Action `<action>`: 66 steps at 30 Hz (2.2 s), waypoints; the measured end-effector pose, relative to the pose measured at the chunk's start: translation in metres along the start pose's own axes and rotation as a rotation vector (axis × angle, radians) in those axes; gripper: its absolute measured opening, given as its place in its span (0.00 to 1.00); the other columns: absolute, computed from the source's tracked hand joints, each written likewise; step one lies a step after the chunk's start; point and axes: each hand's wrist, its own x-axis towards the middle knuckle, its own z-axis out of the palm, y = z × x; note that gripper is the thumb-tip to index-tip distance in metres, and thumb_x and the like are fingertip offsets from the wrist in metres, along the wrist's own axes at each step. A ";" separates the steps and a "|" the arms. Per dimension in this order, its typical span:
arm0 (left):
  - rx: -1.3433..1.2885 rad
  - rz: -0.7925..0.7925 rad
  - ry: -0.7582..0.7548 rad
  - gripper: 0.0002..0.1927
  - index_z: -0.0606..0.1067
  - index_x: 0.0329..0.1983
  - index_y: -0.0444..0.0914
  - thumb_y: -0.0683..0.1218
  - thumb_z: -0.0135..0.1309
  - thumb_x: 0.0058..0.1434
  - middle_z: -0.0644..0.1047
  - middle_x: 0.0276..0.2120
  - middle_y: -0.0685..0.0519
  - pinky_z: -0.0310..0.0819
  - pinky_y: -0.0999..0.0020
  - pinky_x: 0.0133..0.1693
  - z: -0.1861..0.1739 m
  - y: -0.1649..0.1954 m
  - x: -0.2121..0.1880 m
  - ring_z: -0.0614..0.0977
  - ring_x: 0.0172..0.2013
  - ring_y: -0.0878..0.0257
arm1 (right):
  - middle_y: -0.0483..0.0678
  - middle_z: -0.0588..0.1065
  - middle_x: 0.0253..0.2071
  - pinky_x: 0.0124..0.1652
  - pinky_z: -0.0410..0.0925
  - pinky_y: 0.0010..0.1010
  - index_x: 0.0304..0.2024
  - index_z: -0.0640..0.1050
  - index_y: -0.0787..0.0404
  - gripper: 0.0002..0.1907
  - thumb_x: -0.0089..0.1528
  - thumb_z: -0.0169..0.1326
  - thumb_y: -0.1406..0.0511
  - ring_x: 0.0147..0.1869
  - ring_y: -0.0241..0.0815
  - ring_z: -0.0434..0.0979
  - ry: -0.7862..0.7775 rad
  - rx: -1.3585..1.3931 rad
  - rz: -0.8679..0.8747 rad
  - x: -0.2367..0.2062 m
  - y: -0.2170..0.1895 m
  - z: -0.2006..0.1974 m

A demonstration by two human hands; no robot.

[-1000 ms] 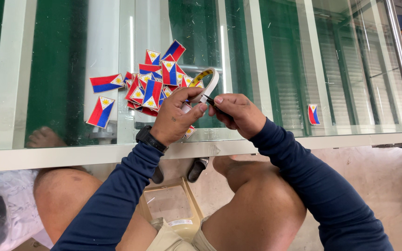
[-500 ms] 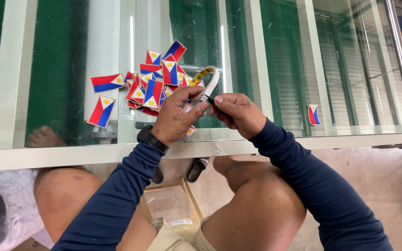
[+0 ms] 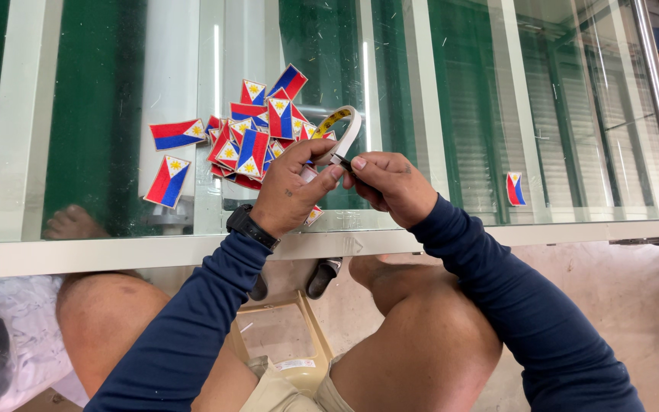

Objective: The person uses a pair of pliers to trim the edges of small Philippine flag stickers. They pick up each sticker, carefully snip the edges, and place the finished sticker on the glass table. The person also handles a roll of tape during the process.

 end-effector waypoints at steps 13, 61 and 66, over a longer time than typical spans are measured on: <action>-0.001 0.010 0.009 0.23 0.73 0.61 0.34 0.48 0.62 0.66 0.76 0.50 0.50 0.75 0.69 0.54 0.000 0.000 0.000 0.78 0.50 0.65 | 0.38 0.63 0.21 0.22 0.50 0.22 0.35 0.78 0.62 0.20 0.71 0.47 0.54 0.23 0.27 0.54 -0.002 0.004 -0.004 0.000 -0.002 0.001; -0.387 -0.244 0.154 0.07 0.69 0.45 0.36 0.40 0.55 0.68 0.74 0.42 0.53 0.86 0.71 0.36 0.015 -0.007 -0.006 0.80 0.40 0.68 | 0.39 0.64 0.19 0.19 0.50 0.22 0.32 0.78 0.61 0.20 0.70 0.48 0.53 0.19 0.27 0.56 0.054 0.013 0.069 0.016 0.021 0.001; -0.399 -0.225 0.173 0.06 0.71 0.45 0.37 0.40 0.54 0.68 0.76 0.42 0.53 0.85 0.70 0.39 0.016 -0.011 -0.008 0.80 0.42 0.69 | 0.38 0.64 0.19 0.19 0.49 0.22 0.32 0.78 0.61 0.20 0.70 0.48 0.53 0.20 0.27 0.55 0.084 0.020 0.081 0.018 0.025 0.004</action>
